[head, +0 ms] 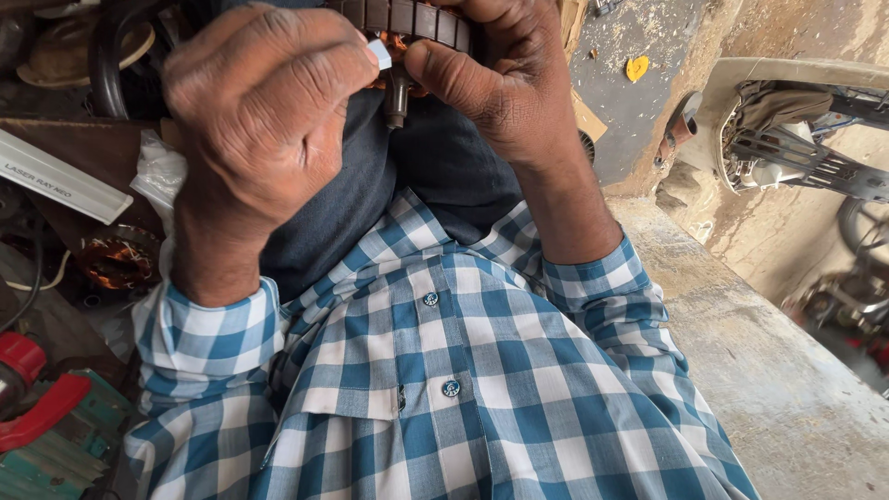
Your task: The person holds a motor rotor on their lap and repeatedly inserts small white insulating pieces into the slots between copper windings. They rotate the rotor to access different slots and later use a small blue-handled tool to adjust or secure the pieces.
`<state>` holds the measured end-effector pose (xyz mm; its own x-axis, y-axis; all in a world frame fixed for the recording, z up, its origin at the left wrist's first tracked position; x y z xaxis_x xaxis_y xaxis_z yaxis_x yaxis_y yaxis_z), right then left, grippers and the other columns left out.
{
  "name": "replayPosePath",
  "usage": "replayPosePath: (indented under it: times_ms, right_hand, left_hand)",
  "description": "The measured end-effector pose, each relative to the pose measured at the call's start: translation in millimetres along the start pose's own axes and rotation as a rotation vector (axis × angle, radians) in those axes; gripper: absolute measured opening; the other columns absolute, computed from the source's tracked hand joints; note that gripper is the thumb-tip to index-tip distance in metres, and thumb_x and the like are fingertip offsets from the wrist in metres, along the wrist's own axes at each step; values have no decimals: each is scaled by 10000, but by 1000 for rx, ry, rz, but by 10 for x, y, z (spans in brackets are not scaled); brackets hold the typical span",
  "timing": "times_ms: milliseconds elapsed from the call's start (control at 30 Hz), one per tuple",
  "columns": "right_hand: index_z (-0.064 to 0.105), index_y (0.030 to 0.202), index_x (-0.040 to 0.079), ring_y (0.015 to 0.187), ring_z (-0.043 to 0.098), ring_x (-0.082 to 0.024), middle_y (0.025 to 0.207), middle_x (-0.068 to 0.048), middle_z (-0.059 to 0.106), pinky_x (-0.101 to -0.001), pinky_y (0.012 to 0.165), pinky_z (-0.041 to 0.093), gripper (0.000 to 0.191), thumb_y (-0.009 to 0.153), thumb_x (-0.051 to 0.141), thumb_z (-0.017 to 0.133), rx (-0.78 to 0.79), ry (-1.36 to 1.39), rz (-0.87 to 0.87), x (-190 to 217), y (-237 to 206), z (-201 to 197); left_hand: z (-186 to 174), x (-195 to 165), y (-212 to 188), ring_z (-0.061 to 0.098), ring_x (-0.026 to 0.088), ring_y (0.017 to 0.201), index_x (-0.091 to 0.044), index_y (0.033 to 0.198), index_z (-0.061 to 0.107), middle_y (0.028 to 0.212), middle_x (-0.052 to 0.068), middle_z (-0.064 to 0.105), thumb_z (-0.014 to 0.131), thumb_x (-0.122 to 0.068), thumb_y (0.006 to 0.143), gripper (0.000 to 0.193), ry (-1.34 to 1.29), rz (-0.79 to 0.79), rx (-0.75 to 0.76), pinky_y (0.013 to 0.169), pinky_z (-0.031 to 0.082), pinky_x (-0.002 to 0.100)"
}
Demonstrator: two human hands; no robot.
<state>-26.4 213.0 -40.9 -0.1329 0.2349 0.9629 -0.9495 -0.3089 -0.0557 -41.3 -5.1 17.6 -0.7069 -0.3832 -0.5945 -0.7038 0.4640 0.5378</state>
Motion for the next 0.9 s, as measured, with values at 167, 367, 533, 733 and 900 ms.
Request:
replayPosePath:
  times_ms: [167,367,533,733,900]
  right_hand:
    - [650,1291,50,1039,732,-142,1164,-84,716,-317,933,674,291,1056,39,823,-18,12,12,-2,47,13]
    - [661,1272,52,1028,713,-128,1142,-73,713,-291,943,648,309,1028,56,850,-29,-89,-21,-8,87,46]
    - [663,1290,54,1061,702,-122,1156,-68,713,-280,978,622,336,1016,72,857,-11,-80,-74,-41,83,50]
    - [651,1282,52,1011,673,-96,1133,-53,697,-248,897,571,313,1025,61,830,-41,-97,-53,-54,48,39]
    - [637,1322,46,1027,682,-83,1185,-46,707,-222,941,588,301,1059,101,772,16,-89,-76,39,22,86]
  left_hand:
    - [22,4,19,716,205,913,19,1102,699,998,99,680,689,116,1021,126,28,-24,-13,782,626,286]
    - [84,-60,59,711,226,932,75,1082,685,1028,132,665,675,121,985,108,179,24,-10,770,633,299]
    - [107,-147,112,703,229,897,82,1057,697,993,145,659,673,66,993,70,317,68,12,733,632,301]
    - [143,-258,199,690,228,920,64,1055,729,980,143,687,736,-4,1001,87,467,108,66,747,620,322]
    - [-7,-43,59,690,231,1098,34,1249,660,1201,199,647,751,-50,1072,216,-244,-260,17,920,620,318]
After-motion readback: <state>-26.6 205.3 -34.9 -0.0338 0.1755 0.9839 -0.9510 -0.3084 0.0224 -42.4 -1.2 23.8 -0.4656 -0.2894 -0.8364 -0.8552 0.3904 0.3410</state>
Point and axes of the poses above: each hand's wrist, its own y-axis towards the middle knuckle, its own z-axis out of the palm, x = y × z, the point moved 3 cm from there along y, towards the middle knuckle
